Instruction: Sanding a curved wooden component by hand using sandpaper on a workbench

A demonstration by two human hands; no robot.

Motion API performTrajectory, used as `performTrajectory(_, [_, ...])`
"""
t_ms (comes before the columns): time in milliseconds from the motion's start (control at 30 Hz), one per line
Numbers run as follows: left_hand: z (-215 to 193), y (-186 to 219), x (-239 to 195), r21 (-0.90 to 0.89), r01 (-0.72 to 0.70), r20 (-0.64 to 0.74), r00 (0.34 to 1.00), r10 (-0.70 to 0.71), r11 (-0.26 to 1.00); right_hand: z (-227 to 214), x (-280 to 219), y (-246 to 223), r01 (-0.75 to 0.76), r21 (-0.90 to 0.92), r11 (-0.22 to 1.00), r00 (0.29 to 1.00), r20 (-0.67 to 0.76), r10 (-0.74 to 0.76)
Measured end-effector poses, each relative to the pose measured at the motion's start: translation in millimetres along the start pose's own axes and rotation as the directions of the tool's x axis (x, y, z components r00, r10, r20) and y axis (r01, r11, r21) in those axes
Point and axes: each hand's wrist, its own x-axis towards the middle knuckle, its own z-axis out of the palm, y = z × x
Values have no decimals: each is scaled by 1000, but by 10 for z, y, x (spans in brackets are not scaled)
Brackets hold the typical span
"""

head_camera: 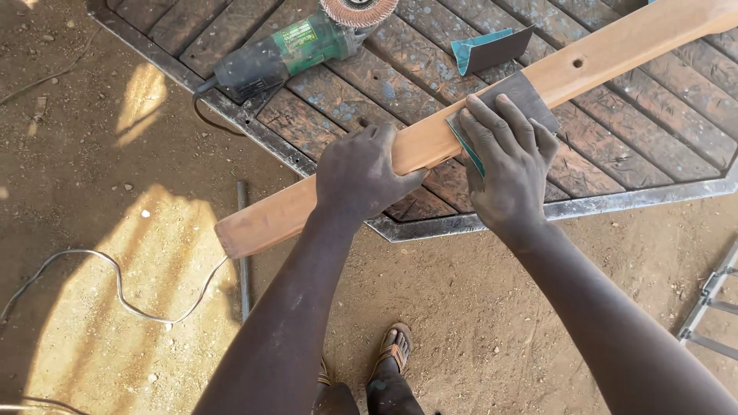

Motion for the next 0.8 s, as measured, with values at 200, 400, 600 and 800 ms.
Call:
performTrajectory(200, [-23, 4, -3, 7, -14, -22, 1000, 14, 1000, -123, 63, 444, 212, -4, 977, 976, 49, -212])
performTrajectory(400, [158, -37, -2, 84, -6, -131, 991, 17, 996, -357, 85, 2380, 152, -85, 985, 988, 40, -149])
performTrajectory(600, [81, 23, 64, 73, 39, -21, 999, -38, 997, -90, 213, 938, 146, 167, 975, 963, -248, -102])
performTrajectory(800, [-18, 9, 19, -2, 76, 131, 989, -75, 997, -23, 230, 1117, 292, 44, 956, 956, -31, -290])
